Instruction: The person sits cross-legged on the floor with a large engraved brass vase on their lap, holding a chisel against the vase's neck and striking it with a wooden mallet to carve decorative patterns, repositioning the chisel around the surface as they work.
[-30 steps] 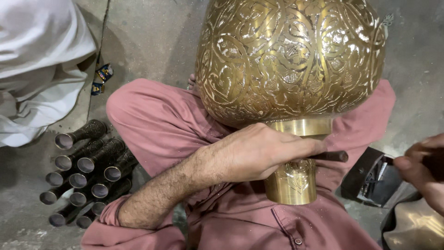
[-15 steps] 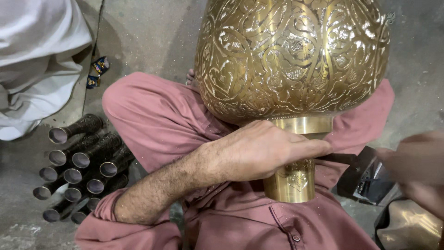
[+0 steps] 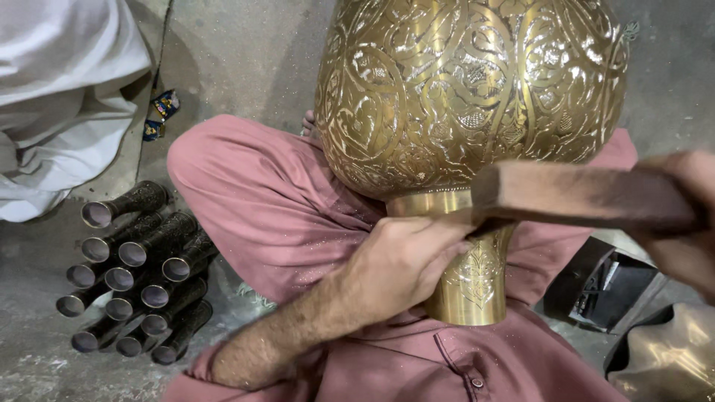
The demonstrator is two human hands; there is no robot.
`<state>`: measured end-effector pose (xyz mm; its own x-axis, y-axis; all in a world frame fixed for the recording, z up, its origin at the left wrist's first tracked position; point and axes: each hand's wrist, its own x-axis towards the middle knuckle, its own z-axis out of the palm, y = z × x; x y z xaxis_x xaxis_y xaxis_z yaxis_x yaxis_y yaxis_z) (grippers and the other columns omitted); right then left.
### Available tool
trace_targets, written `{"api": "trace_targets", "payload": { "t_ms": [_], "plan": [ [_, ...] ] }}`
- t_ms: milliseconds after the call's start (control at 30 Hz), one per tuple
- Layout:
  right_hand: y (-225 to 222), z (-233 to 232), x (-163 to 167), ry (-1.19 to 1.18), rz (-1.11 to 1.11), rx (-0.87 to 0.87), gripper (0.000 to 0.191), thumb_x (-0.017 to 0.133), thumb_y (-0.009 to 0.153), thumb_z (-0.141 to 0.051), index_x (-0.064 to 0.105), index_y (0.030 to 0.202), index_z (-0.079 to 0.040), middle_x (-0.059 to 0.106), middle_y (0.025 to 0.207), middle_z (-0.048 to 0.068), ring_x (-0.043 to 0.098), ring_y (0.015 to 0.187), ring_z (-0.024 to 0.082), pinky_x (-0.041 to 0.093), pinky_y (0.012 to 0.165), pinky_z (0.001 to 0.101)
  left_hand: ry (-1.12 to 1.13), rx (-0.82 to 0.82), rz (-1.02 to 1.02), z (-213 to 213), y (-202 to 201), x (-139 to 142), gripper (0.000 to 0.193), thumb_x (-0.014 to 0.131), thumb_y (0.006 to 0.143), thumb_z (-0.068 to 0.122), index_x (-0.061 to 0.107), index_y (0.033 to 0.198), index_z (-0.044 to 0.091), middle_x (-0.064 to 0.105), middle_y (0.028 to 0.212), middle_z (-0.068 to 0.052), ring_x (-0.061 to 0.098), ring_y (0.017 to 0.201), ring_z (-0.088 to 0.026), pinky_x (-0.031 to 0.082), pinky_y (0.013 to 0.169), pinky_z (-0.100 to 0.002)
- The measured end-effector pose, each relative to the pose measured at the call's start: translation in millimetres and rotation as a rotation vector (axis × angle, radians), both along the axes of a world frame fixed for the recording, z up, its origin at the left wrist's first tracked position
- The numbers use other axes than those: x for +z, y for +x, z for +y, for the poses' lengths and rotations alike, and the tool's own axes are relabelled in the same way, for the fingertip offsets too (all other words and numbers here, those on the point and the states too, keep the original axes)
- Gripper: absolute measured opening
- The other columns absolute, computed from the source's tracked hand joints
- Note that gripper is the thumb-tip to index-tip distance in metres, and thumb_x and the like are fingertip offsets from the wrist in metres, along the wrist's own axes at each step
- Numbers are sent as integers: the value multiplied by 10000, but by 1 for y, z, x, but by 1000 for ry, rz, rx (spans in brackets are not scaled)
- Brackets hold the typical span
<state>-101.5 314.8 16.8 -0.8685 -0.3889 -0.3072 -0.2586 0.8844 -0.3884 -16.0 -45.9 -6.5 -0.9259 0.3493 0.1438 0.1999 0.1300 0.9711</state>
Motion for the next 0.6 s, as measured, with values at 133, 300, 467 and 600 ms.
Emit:
{"api": "trace_targets", "payload": {
  "t_ms": [133, 300, 467, 600],
  "plan": [
    [-29, -43, 14, -60, 36, 156, 382, 873, 747, -159, 685, 1047, -16, 713, 821, 131, 738, 708, 205, 559, 597, 330, 82, 186, -125, 10, 16, 1, 227, 672, 1036, 59, 623, 1239, -30, 750, 1052, -186, 794, 910, -269, 646, 740, -333],
    [-51, -88, 52, -9, -1, 217, 409, 892, 730, -148, 698, 1065, -18, 732, 804, 129, 752, 683, 204, 562, 573, 339, 64, 359, -125, 17, 25, -1, 233, 719, 1012, 89, 650, 1192, -41, 754, 1037, -184, 797, 919, -259, 640, 720, -316],
    [-60, -124, 68, 172, 77, 315, 390, 904, 741, -135, 714, 1067, -38, 712, 725, 132, 722, 612, 218, 537, 542, 368, 0, 459, -218, 21, 30, -3, 284, 787, 932, 125, 667, 1122, -47, 763, 955, -171, 803, 839, -224, 645, 661, -299],
    [-62, -134, 70, 94, 41, 297, 441, 905, 696, -160, 685, 1059, -41, 718, 767, 126, 738, 661, 218, 548, 571, 367, 97, 437, -214, 21, 30, -4, 281, 764, 962, 112, 653, 1161, -52, 770, 1019, -168, 807, 912, -225, 654, 724, -302]
  ]
}}
